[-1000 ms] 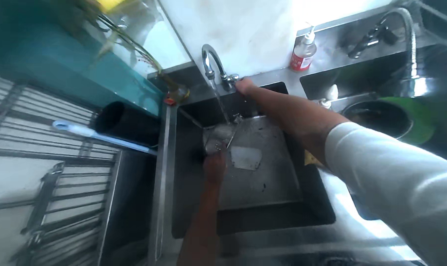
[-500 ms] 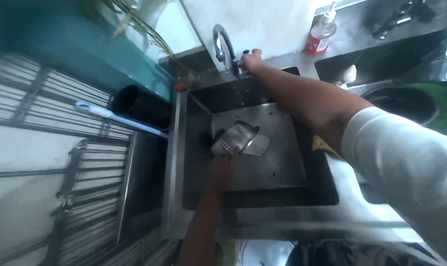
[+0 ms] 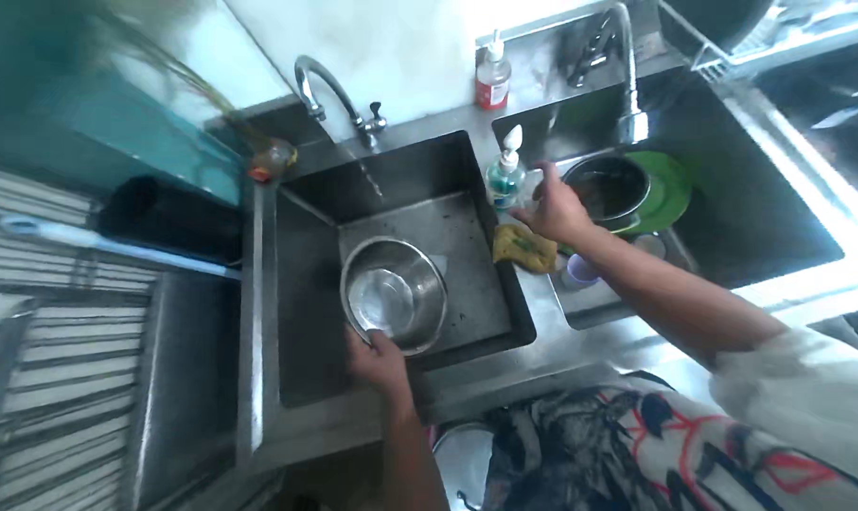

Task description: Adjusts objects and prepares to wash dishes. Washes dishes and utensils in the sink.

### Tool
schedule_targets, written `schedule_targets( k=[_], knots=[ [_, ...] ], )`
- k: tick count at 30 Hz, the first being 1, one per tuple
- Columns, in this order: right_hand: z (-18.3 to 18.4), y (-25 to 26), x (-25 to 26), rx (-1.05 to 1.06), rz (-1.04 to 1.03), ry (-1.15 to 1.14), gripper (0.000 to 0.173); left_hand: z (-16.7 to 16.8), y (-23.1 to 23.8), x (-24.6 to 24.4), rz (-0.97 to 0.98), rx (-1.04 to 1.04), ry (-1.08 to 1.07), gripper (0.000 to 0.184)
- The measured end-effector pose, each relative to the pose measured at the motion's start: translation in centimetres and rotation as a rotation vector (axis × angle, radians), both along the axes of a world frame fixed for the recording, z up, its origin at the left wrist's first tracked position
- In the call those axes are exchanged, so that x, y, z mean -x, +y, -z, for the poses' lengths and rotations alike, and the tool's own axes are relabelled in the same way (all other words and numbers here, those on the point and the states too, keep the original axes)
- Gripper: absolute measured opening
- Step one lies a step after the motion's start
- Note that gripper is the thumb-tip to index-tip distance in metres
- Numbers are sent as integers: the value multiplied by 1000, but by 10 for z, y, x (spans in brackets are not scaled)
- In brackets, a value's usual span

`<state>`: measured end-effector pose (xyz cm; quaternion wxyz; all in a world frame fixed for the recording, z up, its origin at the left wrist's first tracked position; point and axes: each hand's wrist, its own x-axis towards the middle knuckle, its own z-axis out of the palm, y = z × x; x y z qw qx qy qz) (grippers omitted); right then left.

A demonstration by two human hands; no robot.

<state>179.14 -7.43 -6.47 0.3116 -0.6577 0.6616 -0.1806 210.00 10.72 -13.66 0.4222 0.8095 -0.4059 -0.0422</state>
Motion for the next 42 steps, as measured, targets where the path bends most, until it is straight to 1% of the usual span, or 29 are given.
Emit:
schedule_targets(
  k=[1, 2, 5, 7, 8, 10, 11, 13, 14, 15, 16, 17, 18, 19, 21, 22, 24, 25, 27, 29, 30, 34, 36, 39, 41, 42],
  knots=[
    [4, -12, -4, 18, 38, 8, 98, 4, 2, 5, 0, 19, 26, 47],
    [9, -25, -8, 36, 52, 24, 101, 8, 3, 9, 0, 42, 36, 46],
    [21, -62, -19, 47, 68, 53, 89, 7, 7, 17, -2, 62, 14, 44],
    [24, -86, -25, 51, 88, 25, 90, -2, 8, 21, 28, 115, 12, 44],
    [25, -99, -29, 55, 102, 15, 91, -7, 8, 24, 61, 161, 35, 45],
    [28, -126, -37, 63, 123, 15, 94, -20, 8, 35, 95, 223, 186, 46],
    [30, -138, -40, 61, 124, 9, 97, -23, 8, 38, 95, 258, 239, 46],
    [23, -151, -40, 19, 88, -9, 108, -26, 12, 40, 65, 316, 269, 45],
    [18, -148, -36, -7, 60, -7, 115, -27, 15, 41, 49, 332, 291, 44],
    [12, -136, -27, -30, 28, -17, 112, -30, 18, 42, 37, 346, 321, 45],
    [10, -118, -13, -44, -2, -40, 98, -33, 22, 44, 21, 344, 347, 46],
    [14, -96, 6, -77, -36, -65, 80, -38, 25, 47, 8, 327, 374, 48],
    [25, -72, 27, -132, -79, -104, 66, -44, 29, 51, -4, 311, 393, 49],
    [39, -47, 46, -236, -129, -149, 59, -48, 31, 54, -7, 311, 398, 49],
    [59, -1, 71, -499, -172, -309, 53, -53, 33, 62, -3, 336, 394, 48],
    [67, 15, 76, -590, -148, -409, 49, -55, 33, 68, 3, 355, 388, 47],
    [83, 30, 77, -653, -27, -559, 40, -60, 33, 80, 26, 383, 373, 45],
    [86, 33, 77, -669, 29, -618, 37, -63, 33, 87, 42, 388, 365, 44],
    [80, 40, 82, -693, 122, -762, 31, -68, 32, 103, 67, 388, 357, 42],
    [63, 45, 96, -665, 209, -894, 24, -76, 31, 120, 87, 363, 378, 42],
    [55, 47, 108, -624, 235, -932, 24, -78, 30, 128, 92, 351, 396, 42],
    [11, 55, 160, -396, 214, -927, 27, -70, 24, 158, 153, 327, 412, 42],
    [-13, 57, 177, -311, 207, -916, 24, -62, 19, 174, 169, 275, 439, 44],
    [-43, 59, 185, -221, 135, -895, 19, -47, 9, 191, 156, 195, 561, 44],
    [-55, 62, 174, -181, 50, -799, 17, -32, 4, 196, 167, 187, 637, 44],
    [-58, 63, 166, -163, -1, -713, 20, -27, 3, 198, 169, 183, 665, 44]
  ],
)
